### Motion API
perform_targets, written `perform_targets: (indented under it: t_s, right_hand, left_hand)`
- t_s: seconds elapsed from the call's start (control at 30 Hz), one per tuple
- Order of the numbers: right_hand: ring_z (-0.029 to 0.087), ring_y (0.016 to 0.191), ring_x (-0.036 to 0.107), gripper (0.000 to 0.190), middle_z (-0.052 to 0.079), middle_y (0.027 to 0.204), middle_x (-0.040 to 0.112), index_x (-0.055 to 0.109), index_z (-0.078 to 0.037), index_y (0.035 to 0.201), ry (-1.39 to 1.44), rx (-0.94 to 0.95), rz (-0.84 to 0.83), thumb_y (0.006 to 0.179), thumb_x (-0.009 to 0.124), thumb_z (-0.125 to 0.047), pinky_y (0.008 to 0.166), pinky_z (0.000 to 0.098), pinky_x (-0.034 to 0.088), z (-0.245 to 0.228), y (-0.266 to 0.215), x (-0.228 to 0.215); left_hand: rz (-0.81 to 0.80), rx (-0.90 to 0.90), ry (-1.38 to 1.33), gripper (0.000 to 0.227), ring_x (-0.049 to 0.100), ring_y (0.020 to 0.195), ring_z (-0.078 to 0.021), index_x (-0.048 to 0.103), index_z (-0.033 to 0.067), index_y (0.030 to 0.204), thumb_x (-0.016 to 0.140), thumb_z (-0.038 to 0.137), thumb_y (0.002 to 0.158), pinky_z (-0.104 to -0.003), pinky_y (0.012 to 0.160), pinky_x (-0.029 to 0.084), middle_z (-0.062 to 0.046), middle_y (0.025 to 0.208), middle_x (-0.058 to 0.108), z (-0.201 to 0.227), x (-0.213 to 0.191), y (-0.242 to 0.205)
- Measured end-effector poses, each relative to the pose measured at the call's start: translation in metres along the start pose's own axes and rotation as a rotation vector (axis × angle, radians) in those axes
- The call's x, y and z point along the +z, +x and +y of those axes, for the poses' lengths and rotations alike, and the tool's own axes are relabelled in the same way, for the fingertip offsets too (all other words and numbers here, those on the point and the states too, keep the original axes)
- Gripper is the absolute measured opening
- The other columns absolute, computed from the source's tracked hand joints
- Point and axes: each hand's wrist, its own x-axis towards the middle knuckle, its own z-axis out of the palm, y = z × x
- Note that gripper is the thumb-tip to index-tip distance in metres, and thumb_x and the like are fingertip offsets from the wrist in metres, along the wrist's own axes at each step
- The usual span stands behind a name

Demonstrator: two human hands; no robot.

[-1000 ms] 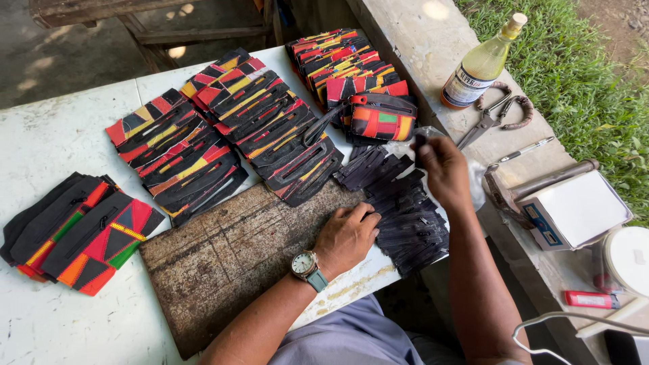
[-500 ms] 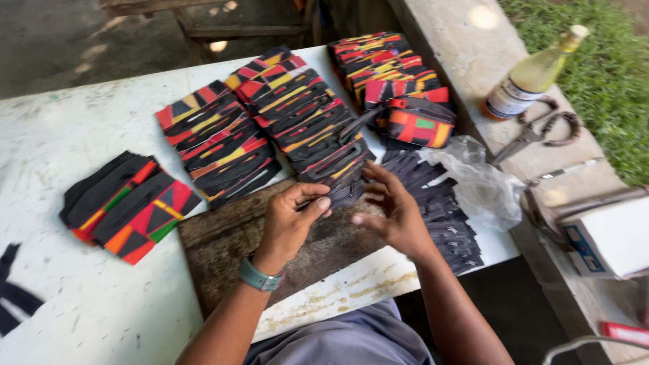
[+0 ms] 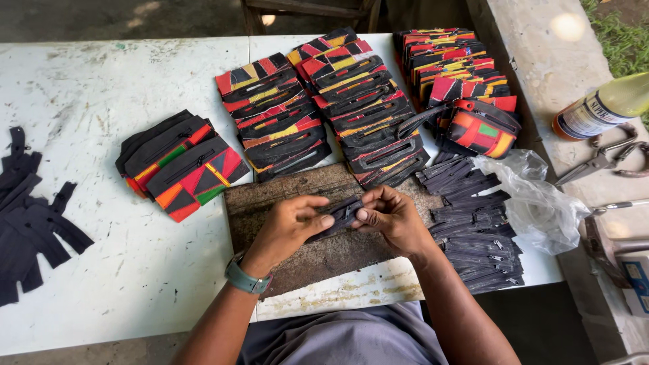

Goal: The person repeatedly picks up small patterned fabric pouches and black zippers, aligns the zipper with the pouch opening, and secures it by hand. Completed pouches are stacked on the table. The person handles pouches and zippers one at a time throughout the clip.

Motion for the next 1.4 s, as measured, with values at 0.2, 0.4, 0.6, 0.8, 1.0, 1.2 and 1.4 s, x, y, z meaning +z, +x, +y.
perform_targets:
  t_s: [0.2, 0.4, 0.6, 0.8, 1.0, 1.2, 1.4]
  right_hand:
    - [0.013, 0.075, 0.073, 0.010, 0.008, 0.079, 0.074, 0.065, -0.002, 0.091, -0.531, -0.147, 0.169, 0.090, 0.075, -0.005, 0.066, 0.0267, 0.061, -0.016, -0.018, -0.008]
    - [0.012, 0.071, 0.068, 0.007, 0.007, 0.082, 0.072, 0.068, -0.003, 0.094, -0.586, -0.202, 0.277, 0.091, 0.073, -0.007, 0.063, 0.0272, 0.057, -0.049, -0.058, -0.053]
    - [0.020, 0.084, 0.068, 0.022, 0.015, 0.098, 0.071, 0.072, -0.001, 0.109, -1.159, -0.229, 0.676, 0.091, 0.079, -0.011, 0.071, 0.0343, 0.056, -0.089, -0.096, -0.112]
    - [0.018, 0.099, 0.072, 0.043, 0.009, 0.111, 0.075, 0.060, -0.005, 0.132, -0.724, -0.263, 0.405, 0.096, 0.071, -0.025, 0.083, 0.0332, 0.059, -0.071, -0.062, -0.044]
    - [0.018, 0.080, 0.071, 0.050, 0.018, 0.094, 0.073, 0.055, -0.003, 0.138, -0.405, 0.080, 0.134, 0.092, 0.073, -0.011, 0.068, 0.0296, 0.059, -0.011, 0.002, 0.034]
    - [0.017, 0.084, 0.074, 0.049, 0.013, 0.102, 0.076, 0.054, -0.002, 0.141, -0.328, 0.134, 0.102, 0.094, 0.066, -0.009, 0.073, 0.0291, 0.062, 0.002, 0.013, 0.025]
    - [0.018, 0.090, 0.074, 0.044, 0.013, 0.102, 0.073, 0.054, -0.001, 0.140, -0.236, 0.169, 0.037, 0.098, 0.064, -0.009, 0.079, 0.0312, 0.063, 0.008, 0.007, 0.016]
  left_hand:
    - [0.011, 0.146, 0.036, 0.025, 0.071, 0.076, -0.0126, 0.078, 0.0004, 0.103, 0.072, 0.024, 0.097, -0.027, 0.068, 0.058, -0.006, 0.087, 0.079, -0.012, 0.040, 0.036]
    - [0.337, 0.051, -0.732, 0.014, 0.071, 0.082, -0.0107, 0.067, 0.0026, 0.101, 0.061, 0.015, 0.103, -0.033, 0.064, 0.064, -0.007, 0.091, 0.072, -0.025, 0.062, 0.068]
    - [0.089, 0.097, -0.275, 0.022, 0.074, 0.082, -0.0138, 0.071, -0.0021, 0.113, 0.058, 0.012, 0.103, -0.028, 0.074, 0.066, -0.012, 0.100, 0.077, -0.007, 0.042, 0.048]
    - [0.041, -0.006, 0.020, 0.027, 0.068, 0.064, -0.0134, 0.058, 0.0024, 0.117, 0.068, 0.011, 0.093, -0.025, 0.056, 0.055, -0.012, 0.084, 0.077, 0.022, 0.038, 0.020]
    - [0.219, 0.311, 0.525, 0.018, 0.074, 0.072, -0.0193, 0.065, 0.0001, 0.104, 0.072, 0.013, 0.093, -0.032, 0.060, 0.055, -0.013, 0.087, 0.078, 0.029, 0.026, 0.003]
    - [0.243, 0.159, 0.416, 0.027, 0.077, 0.067, -0.0199, 0.071, 0.0027, 0.096, 0.080, 0.025, 0.084, -0.034, 0.059, 0.059, -0.011, 0.080, 0.077, 0.020, 0.026, -0.010]
    - [0.130, 0.070, 0.375, 0.029, 0.075, 0.065, -0.0205, 0.071, 0.0002, 0.089, 0.083, 0.025, 0.083, -0.035, 0.059, 0.057, -0.013, 0.075, 0.076, 0.014, 0.032, 0.010]
